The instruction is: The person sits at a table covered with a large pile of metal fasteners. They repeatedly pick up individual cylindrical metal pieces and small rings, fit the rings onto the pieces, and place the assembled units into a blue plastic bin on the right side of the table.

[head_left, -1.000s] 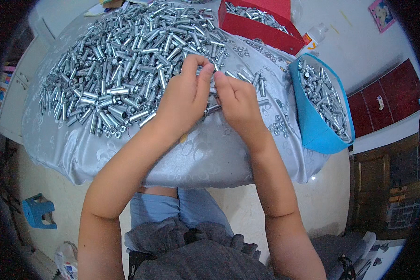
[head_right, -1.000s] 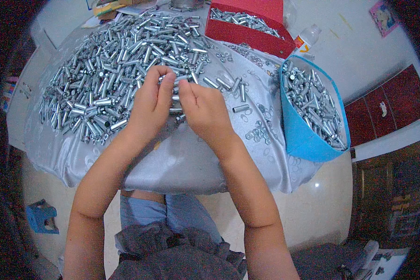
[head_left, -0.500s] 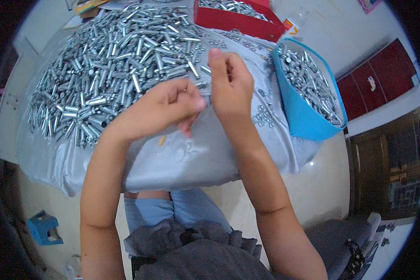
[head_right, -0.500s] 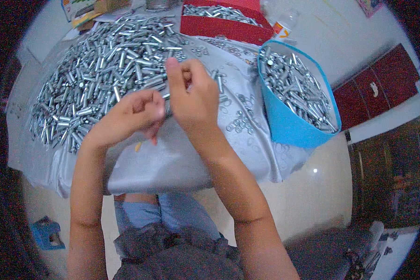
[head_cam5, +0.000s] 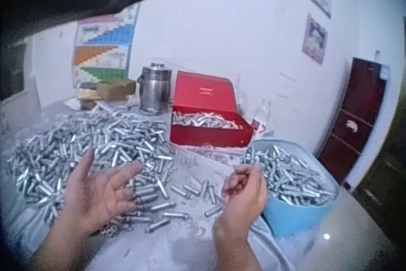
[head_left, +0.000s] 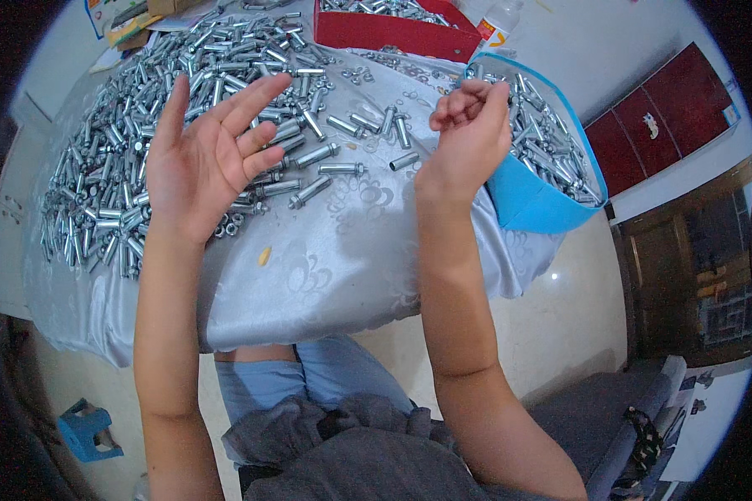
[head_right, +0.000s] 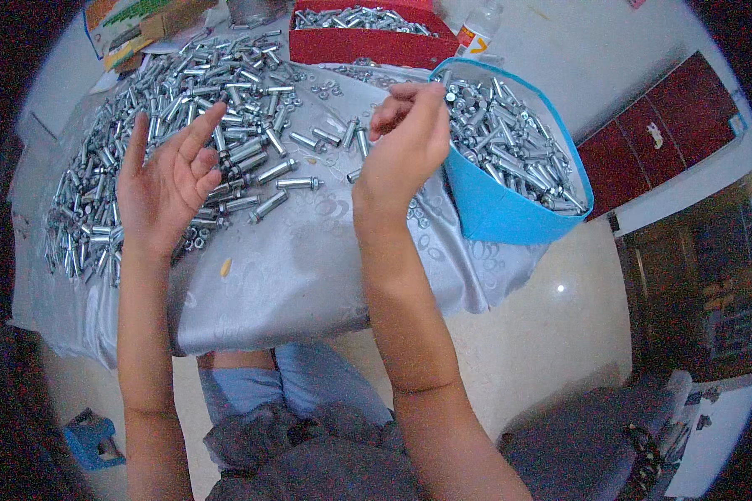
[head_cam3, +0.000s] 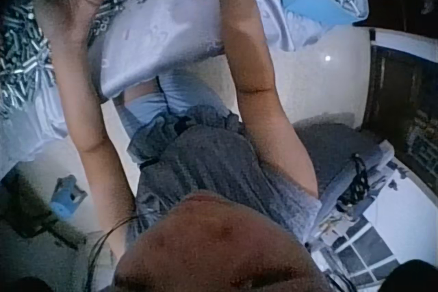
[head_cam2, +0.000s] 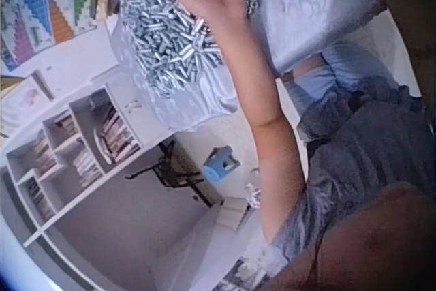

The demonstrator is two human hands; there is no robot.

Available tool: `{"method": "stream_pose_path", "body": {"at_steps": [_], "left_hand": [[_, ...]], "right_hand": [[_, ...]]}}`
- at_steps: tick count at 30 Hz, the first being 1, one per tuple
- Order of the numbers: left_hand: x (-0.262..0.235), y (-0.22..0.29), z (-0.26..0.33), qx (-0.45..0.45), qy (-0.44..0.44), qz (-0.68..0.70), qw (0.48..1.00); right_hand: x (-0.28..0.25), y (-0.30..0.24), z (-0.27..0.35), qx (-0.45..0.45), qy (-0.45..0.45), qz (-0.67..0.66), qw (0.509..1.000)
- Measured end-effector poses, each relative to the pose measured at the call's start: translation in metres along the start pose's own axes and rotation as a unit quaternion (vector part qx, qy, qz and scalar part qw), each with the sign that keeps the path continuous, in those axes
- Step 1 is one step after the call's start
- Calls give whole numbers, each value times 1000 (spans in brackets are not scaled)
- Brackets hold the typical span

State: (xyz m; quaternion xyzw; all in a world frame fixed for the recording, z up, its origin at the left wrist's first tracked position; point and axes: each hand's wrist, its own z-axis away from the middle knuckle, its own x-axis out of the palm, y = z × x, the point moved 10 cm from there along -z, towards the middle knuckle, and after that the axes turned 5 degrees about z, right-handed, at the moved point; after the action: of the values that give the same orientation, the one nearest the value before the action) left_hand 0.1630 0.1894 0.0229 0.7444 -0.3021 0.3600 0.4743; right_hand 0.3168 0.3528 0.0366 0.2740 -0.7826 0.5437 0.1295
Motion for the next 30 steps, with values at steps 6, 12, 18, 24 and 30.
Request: {"method": "stream_pose_path", "body": {"at_steps": [6,12,18,24,30], "left_hand": [[-13,7,4,7,20,-4,1000],[-30,17,8,48,129,-8,991],[-36,22,13,63,162,-50,983],[-46,13,14,46,264,-250,930],[-39,34,19,169,270,-446,837]], "right_hand": [[-6,8,-13,1,-26,110,994],[8,65,6,32,-277,600,750],[9,83,19,27,-365,607,705],[9,76,22,43,-369,609,701],[32,64,25,-19,-358,532,767]]}}
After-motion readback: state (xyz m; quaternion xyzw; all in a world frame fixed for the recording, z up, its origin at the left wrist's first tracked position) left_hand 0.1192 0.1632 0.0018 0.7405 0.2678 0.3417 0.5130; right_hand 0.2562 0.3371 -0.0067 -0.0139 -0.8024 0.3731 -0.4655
